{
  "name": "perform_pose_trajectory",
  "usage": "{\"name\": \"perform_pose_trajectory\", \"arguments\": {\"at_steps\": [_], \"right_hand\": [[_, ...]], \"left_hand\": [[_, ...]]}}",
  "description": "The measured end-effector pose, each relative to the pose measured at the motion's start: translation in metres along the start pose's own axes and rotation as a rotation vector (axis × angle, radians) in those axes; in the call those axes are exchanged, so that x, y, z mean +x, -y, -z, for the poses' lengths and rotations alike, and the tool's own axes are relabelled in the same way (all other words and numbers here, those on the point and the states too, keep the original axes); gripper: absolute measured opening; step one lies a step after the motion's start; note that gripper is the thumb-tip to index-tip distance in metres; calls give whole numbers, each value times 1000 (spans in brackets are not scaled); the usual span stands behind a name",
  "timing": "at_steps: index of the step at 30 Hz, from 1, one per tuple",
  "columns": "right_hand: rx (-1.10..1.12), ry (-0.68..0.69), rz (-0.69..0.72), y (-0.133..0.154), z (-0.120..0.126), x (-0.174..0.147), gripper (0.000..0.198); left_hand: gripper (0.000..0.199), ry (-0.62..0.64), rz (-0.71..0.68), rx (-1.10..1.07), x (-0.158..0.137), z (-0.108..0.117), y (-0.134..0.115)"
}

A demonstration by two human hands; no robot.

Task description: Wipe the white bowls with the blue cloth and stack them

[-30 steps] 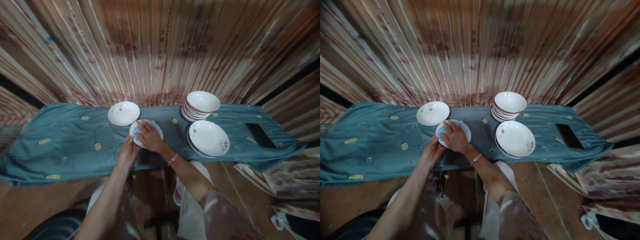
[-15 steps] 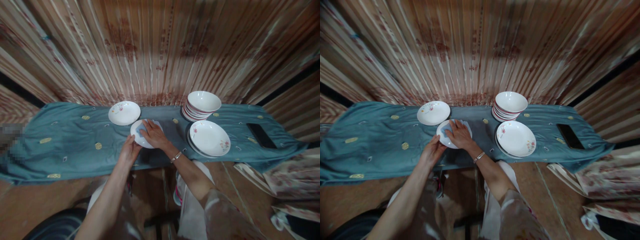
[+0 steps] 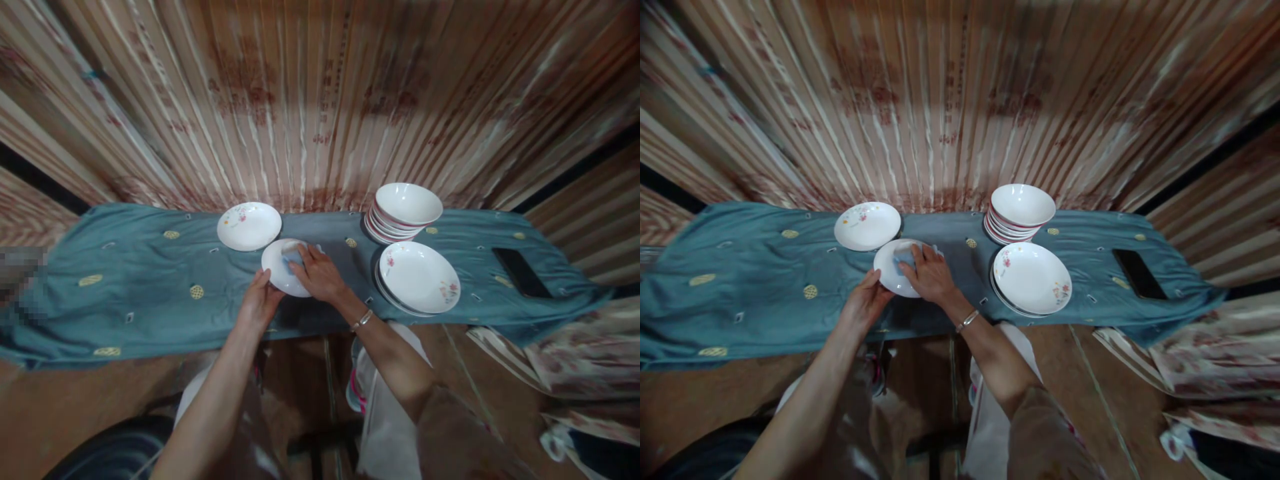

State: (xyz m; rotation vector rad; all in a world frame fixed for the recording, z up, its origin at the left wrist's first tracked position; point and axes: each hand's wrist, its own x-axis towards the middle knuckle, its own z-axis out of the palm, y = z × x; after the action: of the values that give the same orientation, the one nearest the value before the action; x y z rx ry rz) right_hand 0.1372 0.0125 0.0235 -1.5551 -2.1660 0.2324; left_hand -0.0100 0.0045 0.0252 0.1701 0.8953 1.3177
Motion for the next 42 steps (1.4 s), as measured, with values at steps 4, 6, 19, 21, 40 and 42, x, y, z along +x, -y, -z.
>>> {"name": "perform_pose_trajectory", "arguments": {"at_steps": [4,6,19,21,40,42], "right_hand": [[-37,-2,-12,0,2,-8,53],[-56,-13,-7,1,3,-12,53],[-221,-50,-53,19,-1,-28,52],[-242,-47,-46,21,-1,-30,52],[-80,-91,111,36,-6,-34,56],[-32,-85,124,35,-5,-30,57]], "left_hand": [[13,16,12,18,0,1,-1],[14,23,23,21,0,2,-2],[26,49,19,-1,4,4,-2],[28,43,18,-8,4,3,-3],[26,-47,17,-8,-1,-5,-4],[23,-58,22,-12,-5,-8,-4]]}}
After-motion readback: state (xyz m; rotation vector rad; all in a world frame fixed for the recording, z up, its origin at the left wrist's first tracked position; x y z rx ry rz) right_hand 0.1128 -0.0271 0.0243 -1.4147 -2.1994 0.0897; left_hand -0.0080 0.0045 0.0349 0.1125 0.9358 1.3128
